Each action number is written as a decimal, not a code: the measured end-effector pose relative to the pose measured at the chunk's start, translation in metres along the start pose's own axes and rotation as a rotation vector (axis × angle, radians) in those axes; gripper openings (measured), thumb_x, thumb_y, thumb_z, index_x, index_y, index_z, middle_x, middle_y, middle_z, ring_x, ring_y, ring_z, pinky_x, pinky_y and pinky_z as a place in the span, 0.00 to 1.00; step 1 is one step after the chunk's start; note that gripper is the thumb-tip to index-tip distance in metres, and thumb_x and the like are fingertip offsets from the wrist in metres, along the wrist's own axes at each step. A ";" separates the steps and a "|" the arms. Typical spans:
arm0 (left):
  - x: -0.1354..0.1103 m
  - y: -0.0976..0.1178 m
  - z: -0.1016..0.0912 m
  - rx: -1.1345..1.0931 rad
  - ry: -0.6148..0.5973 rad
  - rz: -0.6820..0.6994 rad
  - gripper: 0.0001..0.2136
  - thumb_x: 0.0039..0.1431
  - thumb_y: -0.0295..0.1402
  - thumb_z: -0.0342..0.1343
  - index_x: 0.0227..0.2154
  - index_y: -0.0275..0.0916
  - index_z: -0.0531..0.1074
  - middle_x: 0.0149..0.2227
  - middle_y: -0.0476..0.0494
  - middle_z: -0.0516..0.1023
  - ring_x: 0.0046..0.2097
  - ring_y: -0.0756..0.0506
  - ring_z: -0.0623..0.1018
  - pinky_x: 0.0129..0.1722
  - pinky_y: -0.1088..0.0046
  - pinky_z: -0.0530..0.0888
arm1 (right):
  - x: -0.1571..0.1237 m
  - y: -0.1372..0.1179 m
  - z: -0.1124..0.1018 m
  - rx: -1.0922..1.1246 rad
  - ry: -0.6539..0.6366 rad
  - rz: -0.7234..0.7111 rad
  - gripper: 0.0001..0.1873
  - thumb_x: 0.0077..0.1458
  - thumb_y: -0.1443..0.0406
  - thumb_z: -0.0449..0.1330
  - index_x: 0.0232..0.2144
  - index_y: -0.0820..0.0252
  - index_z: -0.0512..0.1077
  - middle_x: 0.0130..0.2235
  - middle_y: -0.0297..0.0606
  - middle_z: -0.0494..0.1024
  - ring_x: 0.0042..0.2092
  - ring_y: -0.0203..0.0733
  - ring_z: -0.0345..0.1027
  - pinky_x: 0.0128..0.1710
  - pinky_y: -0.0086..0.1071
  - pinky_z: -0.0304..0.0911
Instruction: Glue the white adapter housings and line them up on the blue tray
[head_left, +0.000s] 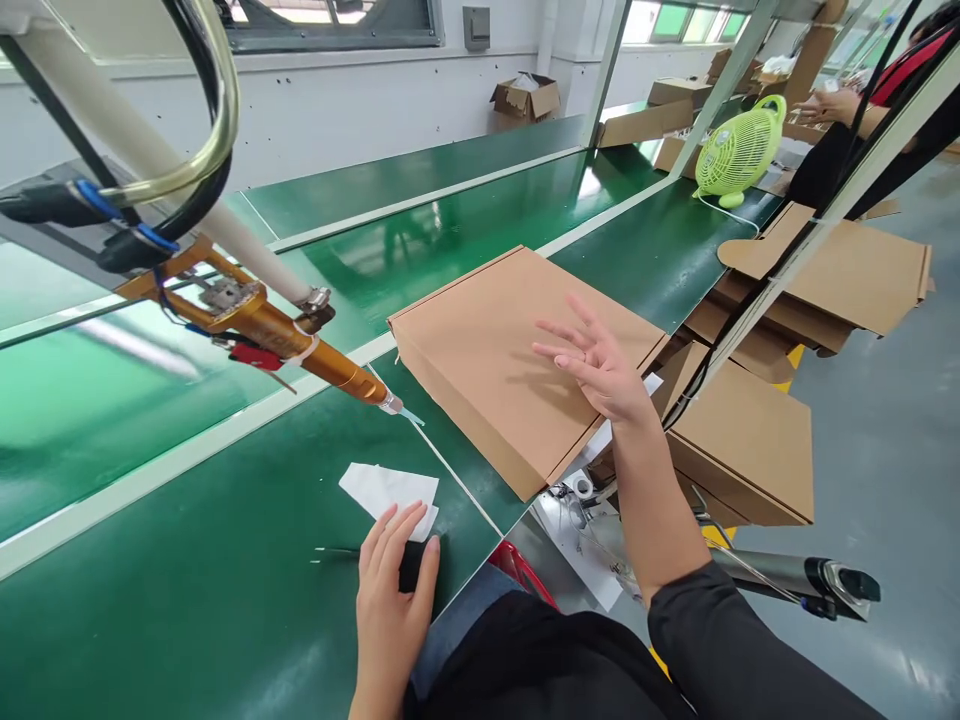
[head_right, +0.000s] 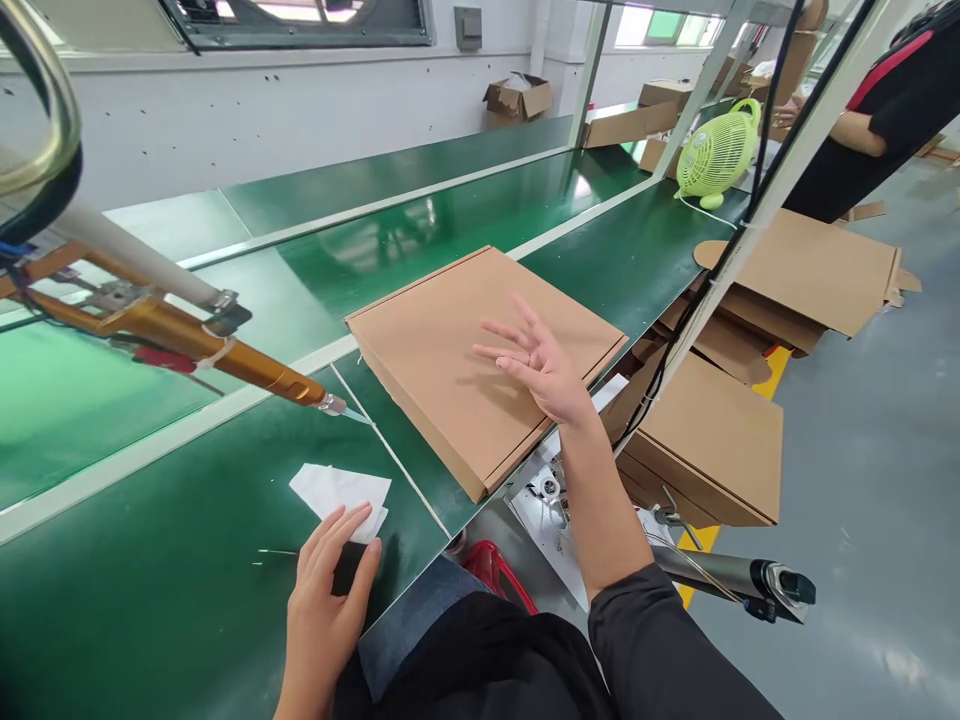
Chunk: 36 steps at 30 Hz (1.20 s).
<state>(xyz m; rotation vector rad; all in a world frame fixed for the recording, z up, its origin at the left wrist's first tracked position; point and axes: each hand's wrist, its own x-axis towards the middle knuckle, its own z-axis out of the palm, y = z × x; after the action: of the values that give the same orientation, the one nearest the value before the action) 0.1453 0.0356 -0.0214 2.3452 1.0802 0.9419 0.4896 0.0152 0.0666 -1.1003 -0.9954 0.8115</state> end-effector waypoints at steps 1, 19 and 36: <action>0.000 0.000 0.000 -0.001 0.001 0.000 0.13 0.67 0.35 0.53 0.53 0.45 0.73 0.52 0.42 0.79 0.60 0.37 0.73 0.57 0.56 0.74 | 0.000 0.000 0.000 -0.004 0.002 0.001 0.46 0.55 0.54 0.69 0.69 0.38 0.50 0.62 0.38 0.72 0.57 0.49 0.74 0.68 0.57 0.58; 0.001 -0.003 -0.006 0.006 -0.040 -0.034 0.13 0.66 0.33 0.54 0.52 0.45 0.74 0.51 0.42 0.80 0.60 0.37 0.73 0.59 0.54 0.72 | -0.003 0.002 0.004 -0.027 -0.019 -0.010 0.42 0.57 0.57 0.67 0.68 0.36 0.52 0.63 0.36 0.71 0.60 0.52 0.71 0.65 0.59 0.62; 0.004 0.000 0.001 0.007 -0.053 -0.071 0.13 0.65 0.36 0.56 0.51 0.45 0.75 0.50 0.41 0.81 0.60 0.36 0.73 0.59 0.51 0.71 | -0.001 0.003 -0.002 -0.052 -0.027 0.021 0.44 0.58 0.54 0.66 0.70 0.39 0.49 0.61 0.39 0.73 0.61 0.52 0.70 0.63 0.57 0.66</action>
<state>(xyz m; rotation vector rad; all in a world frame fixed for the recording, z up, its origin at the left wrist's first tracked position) 0.1480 0.0383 -0.0209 2.3080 1.1393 0.8474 0.4907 0.0141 0.0628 -1.1487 -1.0340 0.8231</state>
